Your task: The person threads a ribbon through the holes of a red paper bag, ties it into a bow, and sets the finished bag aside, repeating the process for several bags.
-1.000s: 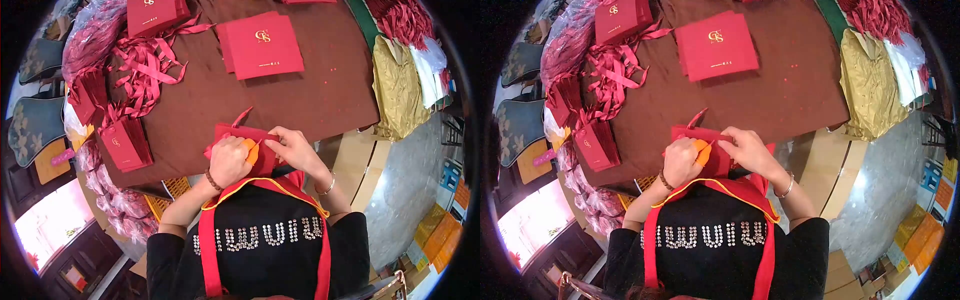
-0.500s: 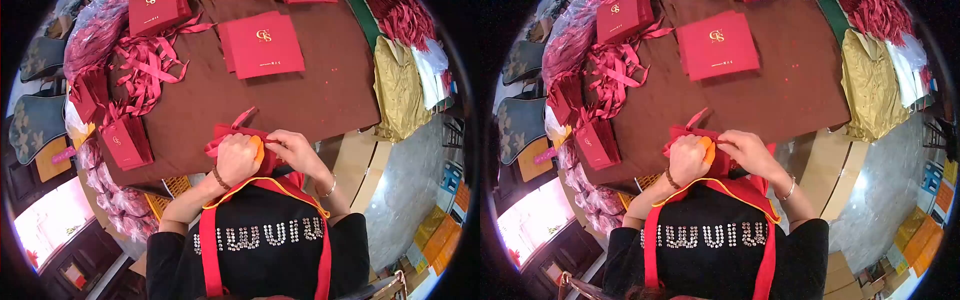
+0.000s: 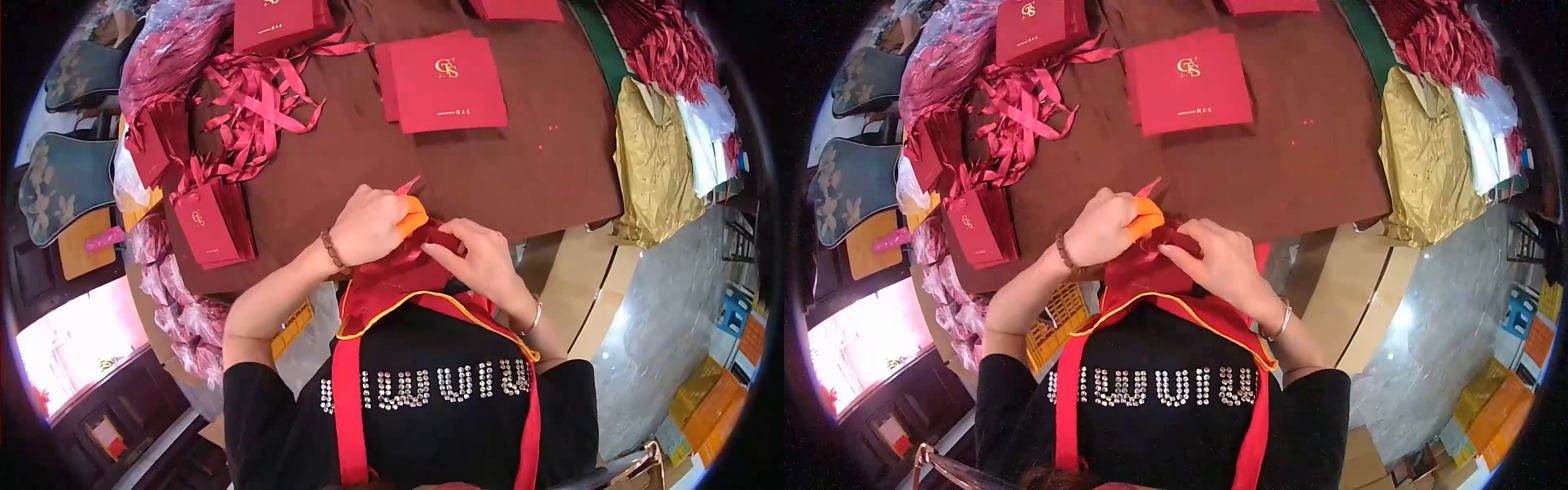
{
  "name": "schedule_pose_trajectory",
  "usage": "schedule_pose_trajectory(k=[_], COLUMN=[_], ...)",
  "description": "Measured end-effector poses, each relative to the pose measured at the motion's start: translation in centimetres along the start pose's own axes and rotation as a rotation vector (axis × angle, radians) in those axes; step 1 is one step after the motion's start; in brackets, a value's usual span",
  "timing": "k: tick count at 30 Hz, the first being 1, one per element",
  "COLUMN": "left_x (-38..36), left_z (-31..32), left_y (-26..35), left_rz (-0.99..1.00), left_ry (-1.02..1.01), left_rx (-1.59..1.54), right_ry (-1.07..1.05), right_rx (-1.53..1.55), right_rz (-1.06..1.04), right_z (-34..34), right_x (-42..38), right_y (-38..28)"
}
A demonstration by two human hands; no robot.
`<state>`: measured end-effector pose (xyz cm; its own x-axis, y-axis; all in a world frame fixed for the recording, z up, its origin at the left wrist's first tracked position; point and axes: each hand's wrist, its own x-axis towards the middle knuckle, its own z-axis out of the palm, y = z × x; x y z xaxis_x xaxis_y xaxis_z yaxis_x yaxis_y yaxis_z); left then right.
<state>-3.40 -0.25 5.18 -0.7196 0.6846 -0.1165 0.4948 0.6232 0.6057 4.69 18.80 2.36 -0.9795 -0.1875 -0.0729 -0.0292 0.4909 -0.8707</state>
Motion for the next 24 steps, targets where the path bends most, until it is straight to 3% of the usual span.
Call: schedule_pose_trajectory(k=[2,4,6,8,10,11,12,15,19,24], left_x=[0.8,1.0,1.3,1.4,1.5,1.7,2.0,3.0,4.0,3.8], left_z=[-0.5,-0.8,-1.3,-1.7,-1.7,-1.6,-1.7,-1.9,-1.2,-0.4], left_y=[-0.2,0.6,0.9,0.5,0.0,-0.4,-0.6,-1.6,-2.3,-2.7], left_rz=[-0.065,-0.04,0.114,0.087,0.047,0.028,0.026,-0.147,-0.272,-0.153], left_ry=[-0.198,-0.172,-0.018,-0.08,-0.406,-0.445,-0.441,-0.561,-0.68,-0.666], left_rx=[-0.03,0.01,0.226,0.196,0.13,0.088,0.086,-0.31,-0.313,-0.266], right_ry=[0.034,0.069,0.111,0.104,0.094,0.136,0.177,0.149,0.073,0.087], right_rx=[-0.038,-0.079,-0.103,-0.116,-0.131,-0.138,-0.144,-0.136,-0.08,0.017], right_rz=[0.014,0.029,-0.007,-0.001,0.008,-0.021,-0.048,-0.04,-0.002,0.019], right_z=[0.5,0.9,1.2,1.1,1.2,1.5,1.7,1.9,1.6,1.2], right_x=[0.0,0.0,0.0,0.1,0.1,0.1,0.1,0.0,0.1,0.1], right_y=[-0.1,0.0,0.0,-0.9,-1.2,-1.0,-0.8,-0.8,-1.0,-1.7])
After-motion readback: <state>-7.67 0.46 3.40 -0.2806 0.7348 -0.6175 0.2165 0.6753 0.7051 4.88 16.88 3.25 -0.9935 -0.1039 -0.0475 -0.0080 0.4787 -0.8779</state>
